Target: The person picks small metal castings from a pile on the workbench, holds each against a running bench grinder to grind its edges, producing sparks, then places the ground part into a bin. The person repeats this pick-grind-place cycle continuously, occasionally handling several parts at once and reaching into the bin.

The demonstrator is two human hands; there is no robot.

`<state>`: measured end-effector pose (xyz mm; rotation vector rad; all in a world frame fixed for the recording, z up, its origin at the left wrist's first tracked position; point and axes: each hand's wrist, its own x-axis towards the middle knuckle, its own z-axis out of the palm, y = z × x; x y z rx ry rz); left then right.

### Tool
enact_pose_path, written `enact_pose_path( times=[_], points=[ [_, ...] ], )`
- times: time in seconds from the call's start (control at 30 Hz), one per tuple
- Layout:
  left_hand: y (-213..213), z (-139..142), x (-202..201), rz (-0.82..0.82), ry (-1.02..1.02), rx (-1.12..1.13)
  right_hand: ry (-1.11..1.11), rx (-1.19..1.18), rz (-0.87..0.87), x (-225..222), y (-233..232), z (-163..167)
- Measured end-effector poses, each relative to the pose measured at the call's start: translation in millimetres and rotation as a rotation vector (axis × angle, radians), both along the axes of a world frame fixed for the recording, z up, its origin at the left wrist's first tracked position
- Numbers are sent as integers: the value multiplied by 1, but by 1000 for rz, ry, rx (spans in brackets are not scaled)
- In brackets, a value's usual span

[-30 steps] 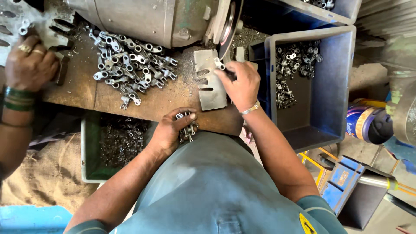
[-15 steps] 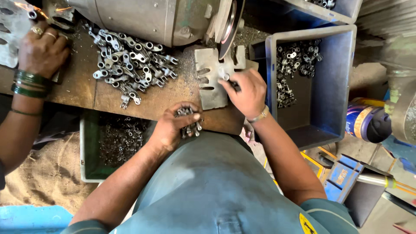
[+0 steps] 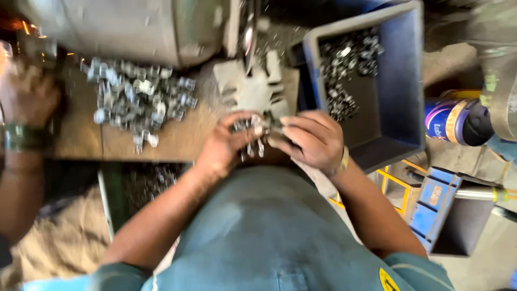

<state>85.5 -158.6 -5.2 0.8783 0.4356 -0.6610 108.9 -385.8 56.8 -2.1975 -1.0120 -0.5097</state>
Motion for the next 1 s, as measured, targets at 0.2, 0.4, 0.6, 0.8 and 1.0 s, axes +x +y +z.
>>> enact_pose_path(
  times=[0.2, 0.4, 0.6, 0.8, 1.0],
  points=[
    [-78, 66, 63, -28, -142, 10, 351, 318, -644, -41, -49, -22],
    [-182, 148, 210, 143, -703, 421, 370, 235, -728, -48, -70, -18],
    [-227, 93, 214, 39, -1059, 868, 359, 181, -877, -20, -125, -18],
    [-273, 64, 171, -978, -1241, 1222, 644, -224, -761, 25, -191, -30],
    [-325, 22, 175, -1196, -1342, 1863, 710, -402, -744, 51, -181, -43]
  ],
)
